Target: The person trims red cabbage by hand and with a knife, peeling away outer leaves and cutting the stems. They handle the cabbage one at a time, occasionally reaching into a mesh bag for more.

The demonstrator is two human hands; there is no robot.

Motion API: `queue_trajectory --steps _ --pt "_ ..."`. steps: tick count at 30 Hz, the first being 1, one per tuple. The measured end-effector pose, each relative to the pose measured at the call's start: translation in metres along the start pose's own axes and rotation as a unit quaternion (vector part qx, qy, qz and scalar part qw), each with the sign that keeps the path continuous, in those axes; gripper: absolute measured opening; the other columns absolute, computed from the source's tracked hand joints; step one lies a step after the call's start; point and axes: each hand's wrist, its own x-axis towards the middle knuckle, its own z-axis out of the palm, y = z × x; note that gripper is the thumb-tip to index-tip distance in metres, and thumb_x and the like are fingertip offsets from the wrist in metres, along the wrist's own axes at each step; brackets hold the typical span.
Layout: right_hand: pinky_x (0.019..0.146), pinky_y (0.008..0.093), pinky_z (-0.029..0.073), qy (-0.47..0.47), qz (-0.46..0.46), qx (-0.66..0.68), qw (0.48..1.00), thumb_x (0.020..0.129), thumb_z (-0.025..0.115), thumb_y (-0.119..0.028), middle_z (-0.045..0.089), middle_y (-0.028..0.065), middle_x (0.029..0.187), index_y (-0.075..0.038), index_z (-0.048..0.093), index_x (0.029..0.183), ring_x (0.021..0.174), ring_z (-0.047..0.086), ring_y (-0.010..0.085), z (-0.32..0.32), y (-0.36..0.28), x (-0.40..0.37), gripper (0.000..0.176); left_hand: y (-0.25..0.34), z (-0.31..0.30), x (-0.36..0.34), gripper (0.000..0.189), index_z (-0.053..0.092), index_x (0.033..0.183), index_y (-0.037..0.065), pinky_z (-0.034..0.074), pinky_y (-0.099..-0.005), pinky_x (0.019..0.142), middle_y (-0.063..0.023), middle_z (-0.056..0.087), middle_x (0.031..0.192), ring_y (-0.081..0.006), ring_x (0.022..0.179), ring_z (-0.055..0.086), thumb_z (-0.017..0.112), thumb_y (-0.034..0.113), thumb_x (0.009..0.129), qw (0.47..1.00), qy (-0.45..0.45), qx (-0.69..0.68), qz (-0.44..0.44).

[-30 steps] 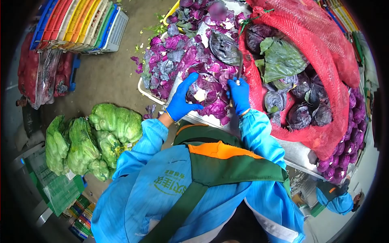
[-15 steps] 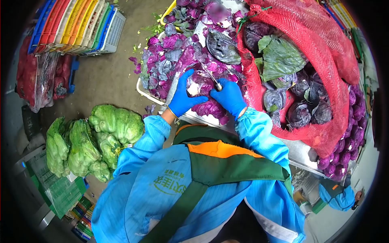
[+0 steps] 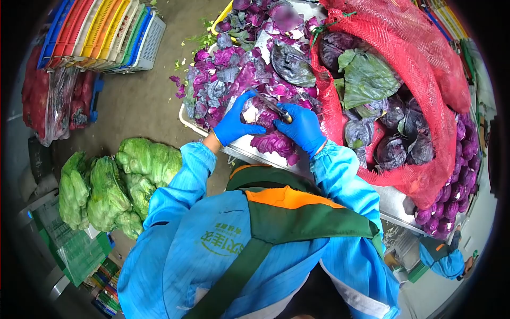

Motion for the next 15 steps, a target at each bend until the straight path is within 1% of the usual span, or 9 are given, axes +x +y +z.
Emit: queue_trajectory --steps 2,5,6,8,9,10,12,14,15 --pt "0.064 0.0415 0.052 -0.041 -0.037 -0.070 0.996 0.073 0.073 -0.026 0.066 0.0146 0.078 -0.009 0.067 0.099 0.071 0.066 0.0329 -0.004 -0.003 0.003 0.031 -0.001 0.001 0.002 0.104 0.027 0.146 0.007 0.025 -0.0365 0.112 -0.0110 0.033 0.146 -0.0224 0.136 0.029 0.088 0.018 0.062 0.999 -0.021 -0.048 0.006" --pt "0.061 0.0426 0.050 -0.039 -0.011 -0.087 0.995 0.073 0.070 -0.023 0.064 0.0169 0.073 -0.007 0.067 0.085 0.066 0.064 0.0336 0.000 0.009 0.007 0.021 -0.005 -0.001 0.005 0.103 0.030 0.144 0.009 0.026 -0.0376 0.111 -0.0120 0.035 0.144 -0.0257 0.134 0.032 0.089 0.023 0.061 0.998 -0.043 -0.004 0.036" --pt "0.061 0.0426 0.050 -0.040 -0.012 -0.086 0.995 0.073 0.070 -0.023 0.064 0.0169 0.073 -0.007 0.067 0.085 0.066 0.064 0.0336 0.003 0.015 0.010 0.021 -0.006 -0.003 0.003 0.103 0.030 0.144 0.009 0.026 -0.0376 0.111 -0.0120 0.035 0.144 -0.0257 0.134 0.032 0.089 0.023 0.061 0.999 -0.041 -0.003 0.035" --pt "0.059 0.0432 0.048 0.117 0.046 0.047 0.991 0.074 0.069 -0.023 0.062 0.0184 0.069 -0.005 0.065 0.078 0.062 0.062 0.0337 0.004 0.037 0.017 0.019 0.002 -0.005 0.001 0.102 0.028 0.146 0.010 0.025 -0.0377 0.112 -0.0112 0.034 0.146 -0.0230 0.137 0.029 0.087 0.017 0.063 0.997 -0.060 0.013 0.043" --pt "0.059 0.0433 0.047 0.126 0.130 0.081 0.980 0.075 0.069 -0.024 0.062 0.0197 0.069 -0.004 0.065 0.079 0.062 0.061 0.0332 0.003 0.056 0.022 0.021 0.002 -0.005 0.001 0.102 0.028 0.146 0.010 0.025 -0.0377 0.112 -0.0112 0.034 0.146 -0.0230 0.137 0.029 0.087 0.017 0.063 0.997 -0.058 0.013 0.042" --pt "0.059 0.0434 0.048 0.158 0.149 0.098 0.971 0.077 0.070 -0.027 0.063 0.0191 0.071 -0.004 0.067 0.081 0.063 0.062 0.0321 -0.001 0.066 0.025 0.023 0.002 -0.005 -0.001 0.102 0.029 0.145 0.010 0.025 -0.0377 0.112 -0.0113 0.034 0.146 -0.0233 0.137 0.028 0.087 0.018 0.062 0.997 -0.061 0.014 0.054" --pt "0.064 0.0423 0.049 0.115 0.121 0.039 0.985 0.079 0.071 -0.033 0.066 0.0185 0.079 -0.005 0.069 0.095 0.070 0.065 0.0315 -0.013 0.068 0.019 0.032 0.002 -0.006 0.000 0.101 0.029 0.145 0.010 0.025 -0.0377 0.112 -0.0113 0.034 0.146 -0.0235 0.138 0.028 0.087 0.018 0.062 0.996 -0.062 0.016 0.066" --pt "0.071 0.0409 0.051 0.088 0.037 0.077 0.992 0.079 0.072 -0.036 0.068 0.0185 0.091 -0.007 0.063 0.115 0.082 0.067 0.0332 -0.008 0.035 0.010 0.047 0.002 -0.005 0.003 0.101 0.031 0.144 0.010 0.025 -0.0377 0.112 -0.0111 0.034 0.146 -0.0240 0.138 0.029 0.087 0.019 0.062 0.996 -0.061 0.011 0.060" --pt "0.077 0.0407 0.051 0.033 0.028 0.039 0.998 0.079 0.072 -0.037 0.066 0.0204 0.101 -0.008 0.054 0.128 0.092 0.065 0.0356 -0.010 0.017 0.005 0.059 0.002 -0.002 0.002 0.101 0.031 0.144 0.010 0.025 -0.0377 0.112 -0.0111 0.034 0.146 -0.0240 0.138 0.029 0.087 0.019 0.062 0.996 -0.061 0.010 0.059"
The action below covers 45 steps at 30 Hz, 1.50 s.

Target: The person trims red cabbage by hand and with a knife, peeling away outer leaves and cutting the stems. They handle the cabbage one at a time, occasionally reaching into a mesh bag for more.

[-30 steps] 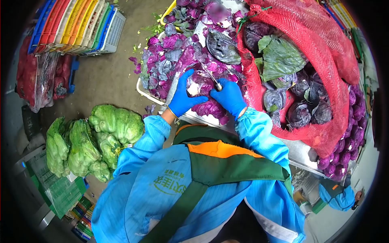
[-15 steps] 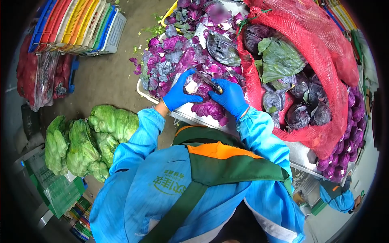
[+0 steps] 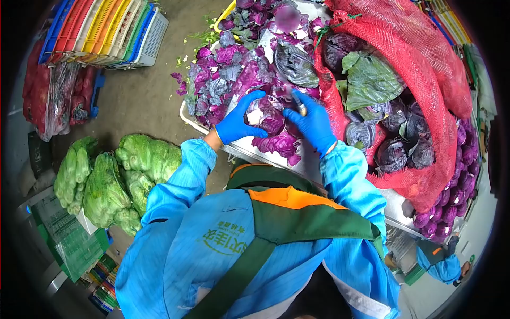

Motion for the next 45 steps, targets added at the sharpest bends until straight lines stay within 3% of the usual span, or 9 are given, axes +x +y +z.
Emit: queue_trajectory --steps 14,19,31,32,36,37,39,43,45 --pt "0.062 0.0403 0.049 -0.183 0.143 0.064 0.971 0.066 0.077 -0.024 0.064 0.0176 0.073 -0.002 0.066 0.086 0.067 0.064 0.0296 -0.020 -0.037 0.004 0.032 -0.021 0.032 0.003 0.104 0.033 0.143 0.009 0.031 -0.0403 0.108 -0.0114 0.040 0.140 -0.0281 0.131 0.038 0.089 0.030 0.058 0.989 0.075 0.061 0.116" --pt "0.059 0.0413 0.048 -0.078 0.013 -0.167 0.983 0.069 0.073 -0.020 0.061 0.0185 0.067 -0.001 0.065 0.084 0.060 0.062 0.0282 0.005 -0.011 0.005 0.025 -0.020 0.033 0.003 0.108 0.033 0.144 0.014 0.024 -0.0486 0.110 -0.0141 0.032 0.145 -0.0369 0.133 0.029 0.088 0.033 0.053 0.976 0.081 0.162 0.122" --pt "0.045 0.0255 0.041 -0.007 0.190 0.145 0.971 0.080 0.065 -0.010 0.053 -0.0004 0.058 -0.002 0.064 0.076 0.046 0.047 0.0083 -0.006 0.068 0.033 0.009 -0.025 0.022 -0.002 0.108 0.030 0.145 0.018 0.026 -0.0480 0.111 -0.0130 0.027 0.148 -0.0350 0.135 0.028 0.087 0.033 0.056 0.985 0.045 0.110 0.128" --pt "0.047 0.0262 0.042 -0.065 0.243 0.208 0.945 0.079 0.068 -0.009 0.060 0.0013 0.073 -0.002 0.066 0.095 0.052 0.049 0.0081 -0.017 0.050 0.030 0.018 -0.025 0.022 -0.002 0.109 0.029 0.146 0.018 0.026 -0.0473 0.111 -0.0130 0.027 0.148 -0.0348 0.135 0.028 0.088 0.036 0.055 0.985 0.036 0.116 0.121" --pt "0.061 0.0265 0.048 -0.151 0.026 0.156 0.976 0.076 0.074 -0.009 0.059 0.0040 0.112 -0.002 0.050 0.132 0.071 0.057 0.0111 -0.005 0.038 0.011 0.061 -0.026 0.020 0.002 0.106 0.029 0.145 0.018 0.025 -0.0475 0.111 -0.0135 0.027 0.148 -0.0348 0.136 0.028 0.087 0.035 0.058 0.986 0.042 0.101 0.123" --pt "0.072 0.0291 0.050 -0.125 -0.042 0.098 0.986 0.077 0.075 -0.012 0.063 0.0041 0.107 -0.001 0.056 0.125 0.077 0.060 0.0147 0.000 0.011 0.008 0.053 -0.025 0.020 0.002 0.106 0.029 0.145 0.018 0.025 -0.0475 0.111 -0.0135 0.027 0.148 -0.0348 0.136 0.028 0.087 0.035 0.058 0.987 0.040 0.099 0.123" --pt "0.076 0.0335 0.050 -0.108 0.112 0.131 0.979 0.078 0.073 -0.011 0.067 0.0057 0.099 -0.002 0.060 0.120 0.080 0.061 0.0163 0.005 0.004 0.010 0.046 -0.023 0.020 0.005 0.105 0.030 0.145 0.017 0.025 -0.0473 0.111 -0.0135 0.027 0.148 -0.0348 0.136 0.027 0.087 0.035 0.058 0.986 0.024 0.118 0.116" --pt "0.063 0.0383 0.051 -0.012 -0.123 -0.070 0.990 0.079 0.068 -0.015 0.068 0.0177 0.083 -0.006 0.068 0.105 0.071 0.066 0.0272 0.010 0.002 0.011 0.027 -0.017 0.013 0.004 0.099 0.035 0.143 0.012 0.023 -0.0463 0.112 -0.0147 0.031 0.146 -0.0335 0.138 0.027 0.086 0.032 0.061 0.989 0.006 0.069 0.133" --pt "0.060 0.0396 0.050 0.023 -0.009 -0.167 0.986 0.078 0.068 -0.016 0.065 0.0195 0.077 -0.006 0.069 0.095 0.068 0.065 0.0321 0.017 0.002 0.016 0.020 -0.009 0.009 0.002 0.100 0.034 0.144 0.011 0.024 -0.0437 0.112 -0.0138 0.032 0.147 -0.0317 0.137 0.029 0.086 0.032 0.062 0.989 -0.016 0.073 0.124"
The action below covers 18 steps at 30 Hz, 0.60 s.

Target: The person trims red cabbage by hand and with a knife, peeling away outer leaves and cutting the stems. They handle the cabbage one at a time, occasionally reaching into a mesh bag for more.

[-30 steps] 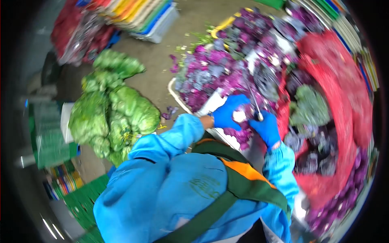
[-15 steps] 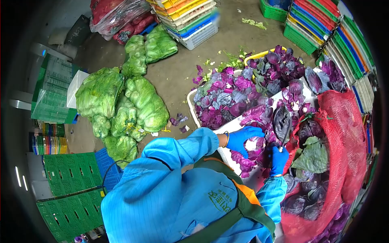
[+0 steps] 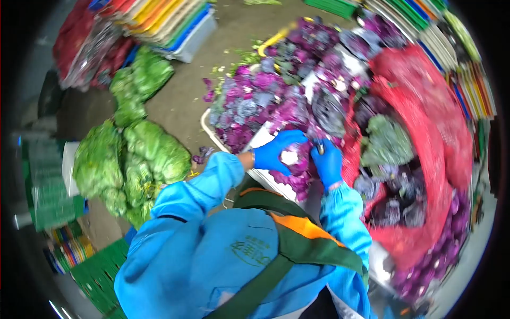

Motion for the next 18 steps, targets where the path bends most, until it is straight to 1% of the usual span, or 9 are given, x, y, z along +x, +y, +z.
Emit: queue_trajectory --steps 4,6,7,8,10,11,14,16,18 --pt "0.055 0.0353 0.048 0.052 0.069 0.156 0.984 0.079 0.070 -0.019 0.065 0.0123 0.070 -0.005 0.065 0.106 0.058 0.061 0.0226 0.015 0.047 -0.001 0.030 0.011 -0.012 -0.011 0.102 0.030 0.146 0.010 0.021 -0.0422 0.114 -0.0129 0.027 0.151 -0.0286 0.142 0.019 0.087 0.026 0.062 0.998 -0.006 -0.004 -0.054" --pt "0.053 0.0288 0.046 -0.095 0.194 0.376 0.901 0.081 0.073 -0.023 0.063 0.0050 0.073 -0.005 0.063 0.112 0.056 0.056 0.0129 -0.006 0.020 -0.004 0.037 0.015 -0.008 -0.017 0.101 0.029 0.146 0.010 0.019 -0.0421 0.115 -0.0132 0.026 0.151 -0.0284 0.144 0.015 0.086 0.026 0.064 0.995 0.032 0.004 -0.097" --pt "0.053 0.0240 0.044 -0.103 0.162 0.397 0.898 0.081 0.074 -0.027 0.059 0.0016 0.076 -0.005 0.063 0.113 0.059 0.052 0.0070 -0.005 0.011 -0.008 0.041 0.015 -0.005 -0.017 0.100 0.028 0.146 0.008 0.020 -0.0420 0.115 -0.0153 0.028 0.149 -0.0289 0.142 0.020 0.086 0.026 0.066 0.994 0.056 0.010 -0.098" --pt "0.058 0.0271 0.047 -0.162 0.181 0.364 0.899 0.080 0.075 -0.026 0.063 0.0050 0.079 -0.004 0.063 0.113 0.064 0.056 0.0103 -0.009 -0.002 -0.011 0.041 0.016 -0.001 -0.018 0.100 0.028 0.146 0.008 0.020 -0.0420 0.115 -0.0153 0.028 0.149 -0.0289 0.142 0.020 0.086 0.026 0.066 0.994 0.054 0.010 -0.099" --pt "0.064 0.0310 0.049 -0.042 0.038 0.235 0.970 0.079 0.074 -0.022 0.066 0.0087 0.083 -0.001 0.064 0.107 0.068 0.059 0.0149 0.021 0.014 -0.017 0.037 0.020 0.008 -0.018 0.099 0.027 0.146 0.006 0.025 -0.0413 0.113 -0.0150 0.034 0.145 -0.0262 0.137 0.030 0.085 0.023 0.067 0.972 0.149 -0.023 -0.180" --pt "0.067 0.0327 0.049 -0.043 0.072 0.237 0.968 0.078 0.074 -0.021 0.067 0.0108 0.086 0.000 0.064 0.106 0.070 0.060 0.0171 0.020 0.021 -0.015 0.036 0.008 0.014 -0.022 0.096 0.028 0.144 0.005 0.031 -0.0386 0.110 -0.0124 0.038 0.141 -0.0229 0.130 0.038 0.085 0.020 0.068 0.953 0.170 -0.173 -0.183" --pt "0.076 0.0341 0.049 0.025 0.233 0.196 0.952 0.079 0.072 -0.018 0.068 0.0141 0.095 0.001 0.062 0.108 0.082 0.063 0.0195 0.007 0.051 -0.006 0.036 -0.012 0.016 -0.038 0.093 0.030 0.143 0.006 0.034 -0.0363 0.108 -0.0095 0.040 0.139 -0.0206 0.127 0.040 0.084 0.015 0.068 0.914 0.226 -0.299 -0.154" --pt "0.079 0.0327 0.049 0.124 0.159 0.267 0.942 0.079 0.075 -0.019 0.068 0.0138 0.099 0.002 0.060 0.113 0.086 0.063 0.0192 0.001 0.053 -0.012 0.043 -0.016 0.014 -0.043 0.084 0.034 0.138 0.007 0.038 -0.0367 0.105 -0.0116 0.042 0.137 -0.0222 0.125 0.044 0.083 0.013 0.070 0.906 0.246 -0.296 -0.174" --pt "0.083 0.0314 0.048 0.078 0.159 0.290 0.941 0.075 0.079 -0.024 0.067 0.0138 0.105 0.002 0.057 0.120 0.092 0.063 0.0190 -0.023 0.008 -0.016 0.056 -0.010 0.015 -0.043 0.085 0.033 0.138 0.007 0.039 -0.0375 0.105 -0.0114 0.043 0.135 -0.0229 0.123 0.045 0.082 0.011 0.069 0.860 0.309 -0.351 -0.203"
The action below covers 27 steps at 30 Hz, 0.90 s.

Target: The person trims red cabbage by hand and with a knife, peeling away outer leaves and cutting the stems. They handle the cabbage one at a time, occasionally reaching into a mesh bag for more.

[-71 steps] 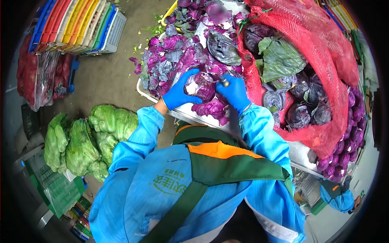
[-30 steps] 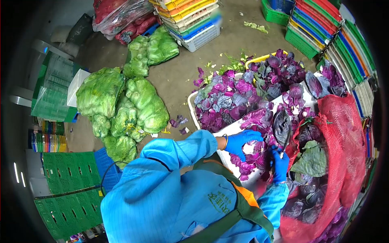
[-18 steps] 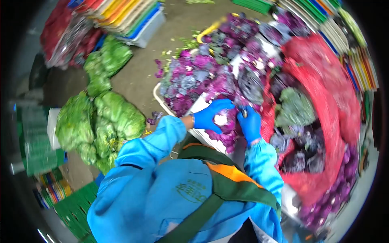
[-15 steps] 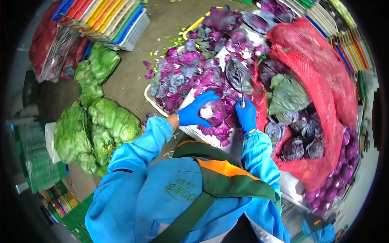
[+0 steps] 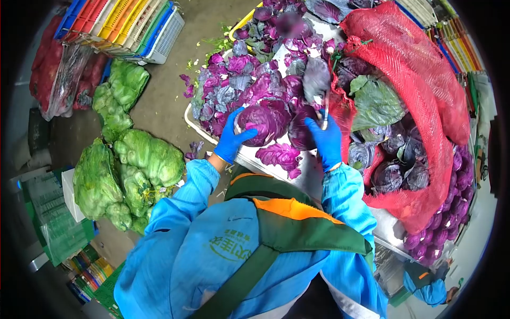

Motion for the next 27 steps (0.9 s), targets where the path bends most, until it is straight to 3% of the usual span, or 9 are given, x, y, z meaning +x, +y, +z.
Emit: queue_trajectory --steps 4,9,13,18,20,22,24,26,27 --pt "0.083 0.0344 0.050 -0.139 0.031 -0.044 0.989 0.067 0.083 -0.037 0.066 0.0193 0.106 0.000 0.051 0.128 0.095 0.066 0.0244 0.028 -0.033 -0.034 0.078 0.003 0.023 0.005 0.085 0.034 0.137 0.007 0.040 -0.0374 0.104 -0.0112 0.045 0.131 -0.0240 0.120 0.047 0.083 0.012 0.068 0.997 0.049 -0.047 0.039" --pt "0.085 0.0380 0.050 -0.153 -0.023 -0.099 0.983 0.066 0.083 -0.040 0.065 0.0237 0.106 0.000 0.050 0.130 0.100 0.064 0.0337 0.032 -0.033 -0.028 0.082 0.012 0.036 0.005 0.081 0.036 0.138 0.006 0.040 -0.0372 0.103 -0.0114 0.047 0.131 -0.0236 0.118 0.049 0.080 0.015 0.071 0.989 0.043 0.078 0.116" --pt "0.061 0.0390 0.050 -0.094 -0.057 -0.116 0.987 0.074 0.070 -0.018 0.067 0.0168 0.078 -0.003 0.066 0.090 0.066 0.064 0.0280 0.025 -0.025 -0.022 0.022 0.006 0.034 0.010 0.081 0.037 0.136 0.006 0.040 -0.0367 0.103 -0.0110 0.046 0.130 -0.0229 0.118 0.048 0.082 0.015 0.070 0.995 0.037 0.037 0.083" --pt "0.058 0.0390 0.048 0.049 -0.031 -0.052 0.997 0.078 0.066 -0.015 0.067 0.0161 0.075 -0.003 0.065 0.089 0.065 0.065 0.0243 -0.007 0.009 0.007 0.017 0.007 0.029 0.001 0.079 0.035 0.138 0.006 0.040 -0.0373 0.103 -0.0103 0.044 0.133 -0.0228 0.121 0.047 0.079 0.012 0.073 0.991 0.009 -0.130 0.017" --pt "0.069 0.0373 0.051 0.009 -0.012 -0.091 0.996 0.078 0.070 -0.018 0.069 0.0170 0.091 -0.002 0.065 0.104 0.081 0.068 0.0243 -0.013 -0.010 0.000 0.031 0.007 0.028 0.001 0.078 0.031 0.141 0.006 0.040 -0.0379 0.104 -0.0105 0.043 0.135 -0.0235 0.123 0.046 0.074 0.010 0.077 0.985 -0.031 -0.172 -0.007" --pt "0.084 0.0358 0.050 -0.041 -0.170 -0.079 0.981 0.076 0.076 -0.026 0.065 0.0197 0.110 -0.002 0.057 0.123 0.101 0.064 0.0270 -0.004 -0.044 -0.019 0.056 0.002 0.028 0.003 0.078 0.030 0.142 0.008 0.040 -0.0386 0.104 -0.0109 0.043 0.135 -0.0240 0.124 0.045 0.073 0.009 0.077 0.984 -0.048 -0.170 0.001" --pt "0.096 0.0352 0.044 -0.125 -0.030 -0.054 0.990 0.074 0.079 -0.031 0.058 0.0220 0.124 -0.002 0.047 0.134 0.115 0.057 0.0300 0.001 -0.057 -0.030 0.073 0.003 0.031 0.003 0.078 0.029 0.143 0.009 0.040 -0.0393 0.104 -0.0112 0.043 0.136 -0.0245 0.124 0.045 0.072 0.008 0.078 0.984 -0.067 -0.164 0.009" --pt "0.082 0.0331 0.051 -0.088 -0.094 -0.096 0.987 0.074 0.080 -0.029 0.065 0.0176 0.109 -0.001 0.048 0.133 0.096 0.065 0.0261 0.010 -0.050 -0.036 0.072 0.006 0.044 -0.001 0.079 0.028 0.144 0.013 0.041 -0.0408 0.104 -0.0115 0.042 0.136 -0.0254 0.124 0.045 0.071 0.010 0.078 0.966 -0.032 -0.258 0.002" --pt "0.074 0.0307 0.051 -0.155 0.040 0.016 0.987 0.075 0.079 -0.026 0.065 0.0130 0.101 -0.001 0.048 0.133 0.085 0.064 0.0212 0.013 -0.049 -0.040 0.071 0.006 0.049 0.000 0.080 0.027 0.145 0.015 0.042 -0.0419 0.104 -0.0117 0.042 0.136 -0.0261 0.124 0.045 0.070 0.009 0.078 0.960 -0.022 -0.278 0.006"
